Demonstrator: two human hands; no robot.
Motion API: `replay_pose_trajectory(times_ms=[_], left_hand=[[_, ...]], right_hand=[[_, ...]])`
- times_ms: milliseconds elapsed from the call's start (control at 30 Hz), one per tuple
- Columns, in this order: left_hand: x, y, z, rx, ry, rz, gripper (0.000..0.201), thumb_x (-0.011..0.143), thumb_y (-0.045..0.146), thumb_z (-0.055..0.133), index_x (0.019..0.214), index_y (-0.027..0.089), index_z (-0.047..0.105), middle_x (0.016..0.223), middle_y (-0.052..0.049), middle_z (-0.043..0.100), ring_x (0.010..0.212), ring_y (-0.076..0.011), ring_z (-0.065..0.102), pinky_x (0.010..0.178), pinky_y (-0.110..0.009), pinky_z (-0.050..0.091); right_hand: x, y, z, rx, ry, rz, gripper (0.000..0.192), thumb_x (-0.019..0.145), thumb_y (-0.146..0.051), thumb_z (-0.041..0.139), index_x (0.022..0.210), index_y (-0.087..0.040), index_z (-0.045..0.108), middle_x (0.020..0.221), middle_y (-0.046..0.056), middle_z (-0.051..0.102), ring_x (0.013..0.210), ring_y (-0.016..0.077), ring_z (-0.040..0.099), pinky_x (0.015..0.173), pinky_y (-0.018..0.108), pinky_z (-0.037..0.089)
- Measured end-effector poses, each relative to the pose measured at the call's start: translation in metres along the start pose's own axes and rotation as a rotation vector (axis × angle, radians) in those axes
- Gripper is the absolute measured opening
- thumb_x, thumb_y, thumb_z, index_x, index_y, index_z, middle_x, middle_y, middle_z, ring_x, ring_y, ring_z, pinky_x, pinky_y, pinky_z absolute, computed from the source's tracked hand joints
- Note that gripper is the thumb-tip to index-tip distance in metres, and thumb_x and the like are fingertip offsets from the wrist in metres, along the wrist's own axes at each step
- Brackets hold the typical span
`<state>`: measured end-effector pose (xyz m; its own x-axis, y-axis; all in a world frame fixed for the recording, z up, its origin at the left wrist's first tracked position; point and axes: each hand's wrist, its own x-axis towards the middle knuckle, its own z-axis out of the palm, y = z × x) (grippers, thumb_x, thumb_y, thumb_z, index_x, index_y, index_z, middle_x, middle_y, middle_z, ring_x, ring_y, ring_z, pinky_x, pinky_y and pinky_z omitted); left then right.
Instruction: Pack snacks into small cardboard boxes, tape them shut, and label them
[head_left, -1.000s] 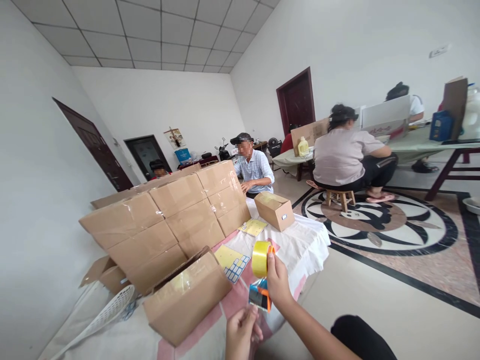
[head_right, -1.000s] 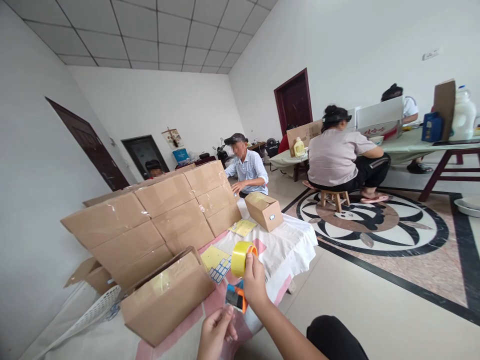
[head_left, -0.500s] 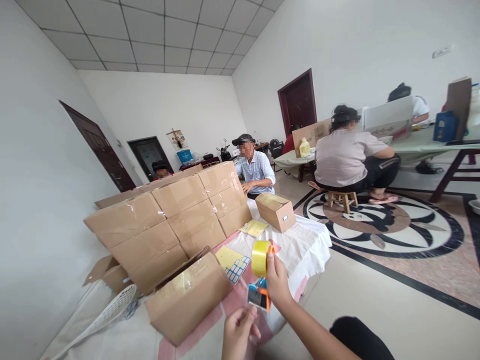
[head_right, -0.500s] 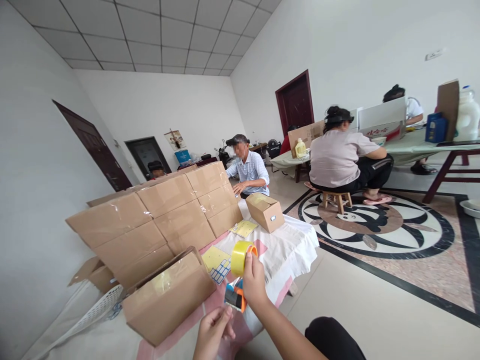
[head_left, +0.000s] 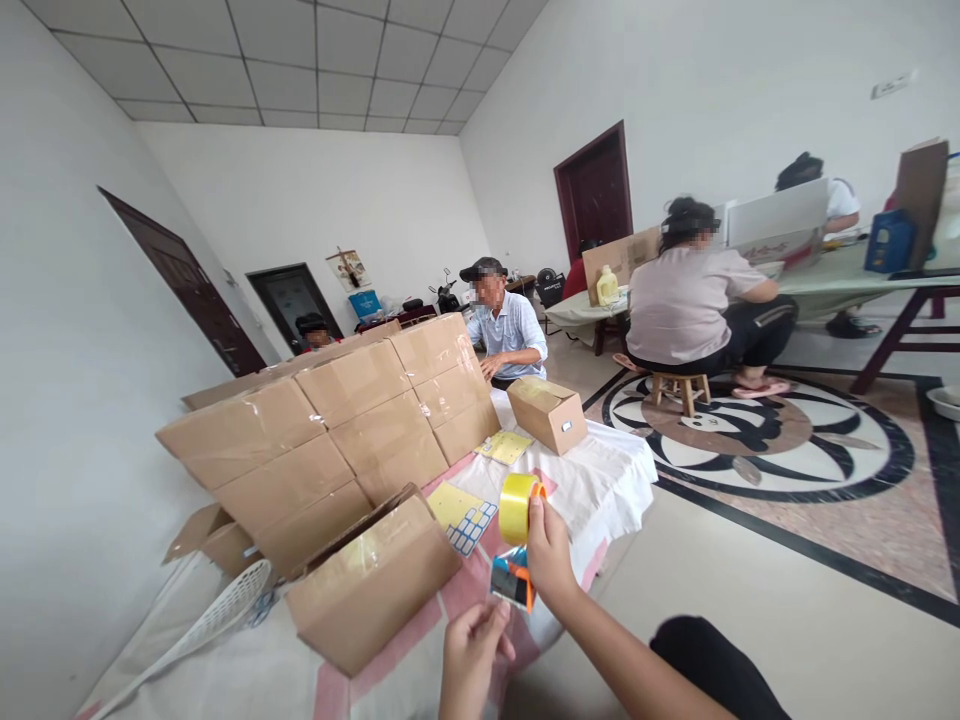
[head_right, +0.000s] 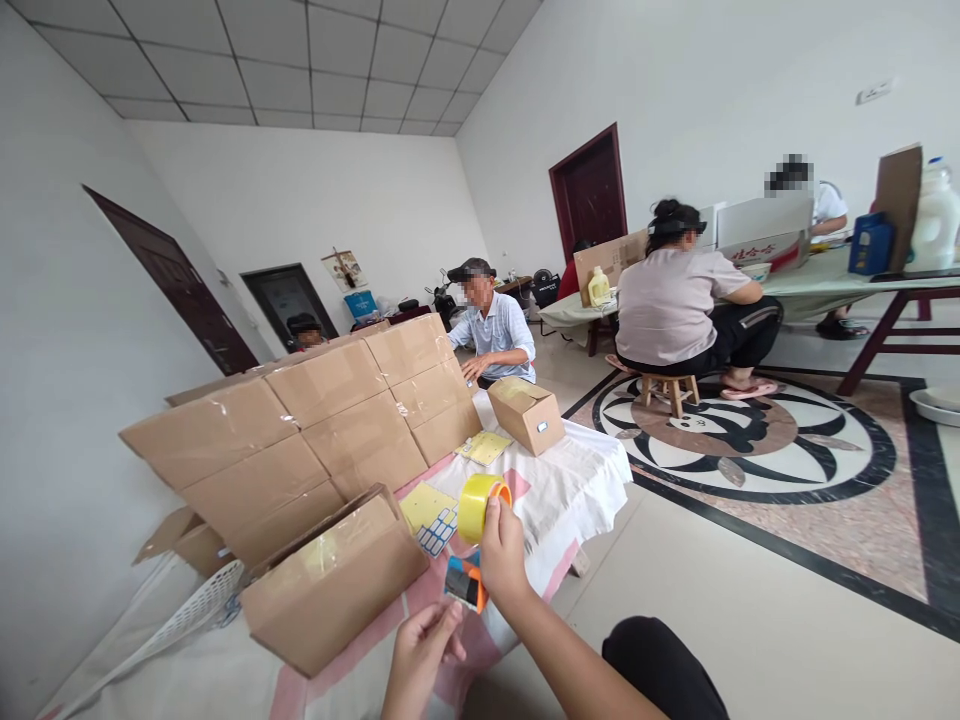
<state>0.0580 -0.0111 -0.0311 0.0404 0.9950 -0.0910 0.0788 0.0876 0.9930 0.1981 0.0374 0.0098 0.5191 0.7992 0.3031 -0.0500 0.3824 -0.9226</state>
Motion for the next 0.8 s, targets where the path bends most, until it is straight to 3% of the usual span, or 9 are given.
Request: replay_pose_trajectory(times_ms=[800], left_hand=[[0.005,-0.019,0.0,0.068,0.039,0.163,0.063,0.069,0.078,0.07,0.059,0.016,0.06,0.049,-0.003,0.056,0.052,-0.0133,0.05,0.055,-0.024,0.039]], right_hand=[[0.001,0.0,0.001,0.007,0.014,-0.008,0.055,0.096,-0.07,0.036,0.071,-0.022,0.049,0.062,-0.001,0.05,0.058,0.0167,0.047,0.055,0.029,0.037]])
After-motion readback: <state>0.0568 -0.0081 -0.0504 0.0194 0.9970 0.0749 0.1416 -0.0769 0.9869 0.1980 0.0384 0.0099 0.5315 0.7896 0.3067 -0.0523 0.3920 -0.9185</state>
